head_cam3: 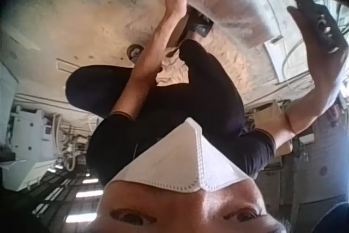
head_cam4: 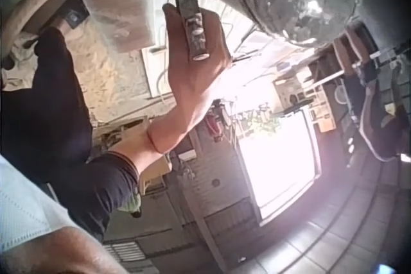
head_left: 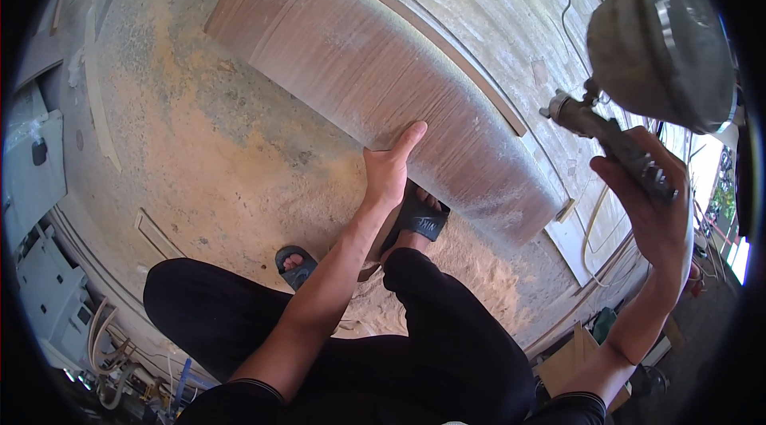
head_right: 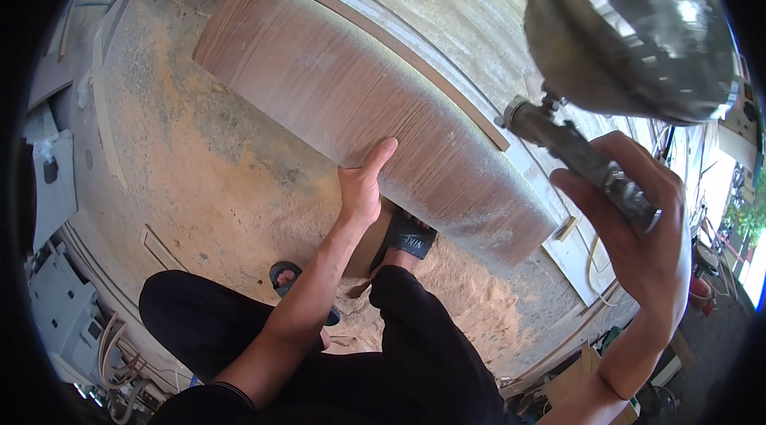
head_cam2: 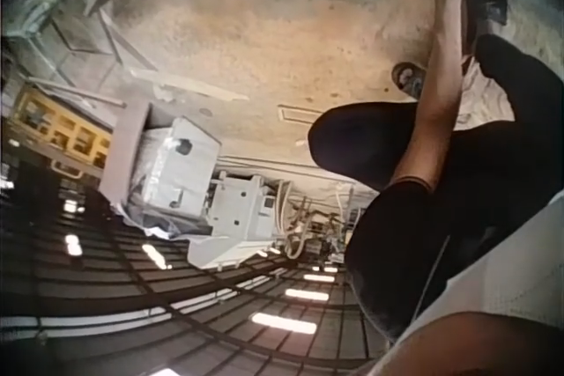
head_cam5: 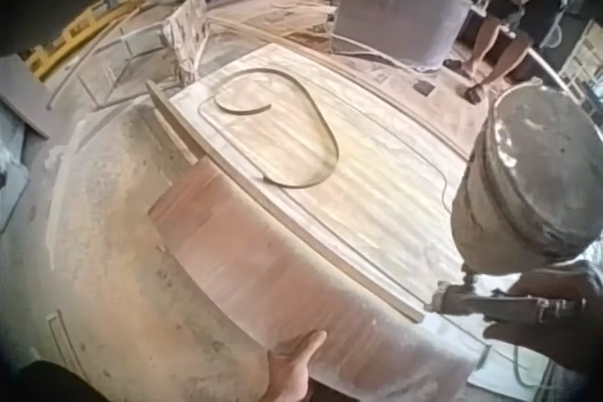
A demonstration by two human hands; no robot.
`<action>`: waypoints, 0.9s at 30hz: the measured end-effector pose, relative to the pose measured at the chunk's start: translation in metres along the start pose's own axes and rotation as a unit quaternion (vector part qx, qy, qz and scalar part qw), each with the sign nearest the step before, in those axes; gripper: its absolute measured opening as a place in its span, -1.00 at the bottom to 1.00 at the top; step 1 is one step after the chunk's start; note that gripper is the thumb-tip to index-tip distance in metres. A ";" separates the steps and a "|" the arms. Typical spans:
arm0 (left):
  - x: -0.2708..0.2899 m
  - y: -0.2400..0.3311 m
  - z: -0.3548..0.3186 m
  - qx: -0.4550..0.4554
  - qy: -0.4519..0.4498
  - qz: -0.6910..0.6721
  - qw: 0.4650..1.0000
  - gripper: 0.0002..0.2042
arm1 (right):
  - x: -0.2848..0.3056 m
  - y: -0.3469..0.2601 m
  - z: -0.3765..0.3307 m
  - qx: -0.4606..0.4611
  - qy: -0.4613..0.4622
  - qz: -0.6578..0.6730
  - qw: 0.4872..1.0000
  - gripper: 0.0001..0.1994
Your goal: The person applies a spray coating to curved wood panels using an industrial spray gun in a workshop.
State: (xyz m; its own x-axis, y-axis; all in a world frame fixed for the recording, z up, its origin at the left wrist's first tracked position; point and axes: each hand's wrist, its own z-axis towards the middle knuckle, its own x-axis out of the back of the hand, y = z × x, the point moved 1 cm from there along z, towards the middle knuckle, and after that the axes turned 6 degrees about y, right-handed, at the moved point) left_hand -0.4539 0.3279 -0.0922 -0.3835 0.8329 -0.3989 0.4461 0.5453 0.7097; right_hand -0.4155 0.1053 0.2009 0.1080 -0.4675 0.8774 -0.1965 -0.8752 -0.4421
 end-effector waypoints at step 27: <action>-0.001 0.001 -0.002 -0.004 0.008 -0.006 1.000 -0.55 | 0.018 0.002 -0.006 0.005 -0.079 -0.078 0.994 -0.73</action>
State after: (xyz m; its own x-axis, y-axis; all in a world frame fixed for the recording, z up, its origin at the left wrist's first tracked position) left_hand -0.4548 0.3272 -0.0904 -0.4007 0.8252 -0.3982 0.4344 0.5538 0.7104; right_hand -0.4198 0.0957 0.2165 0.2884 -0.3382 0.8958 -0.1564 -0.9396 -0.3044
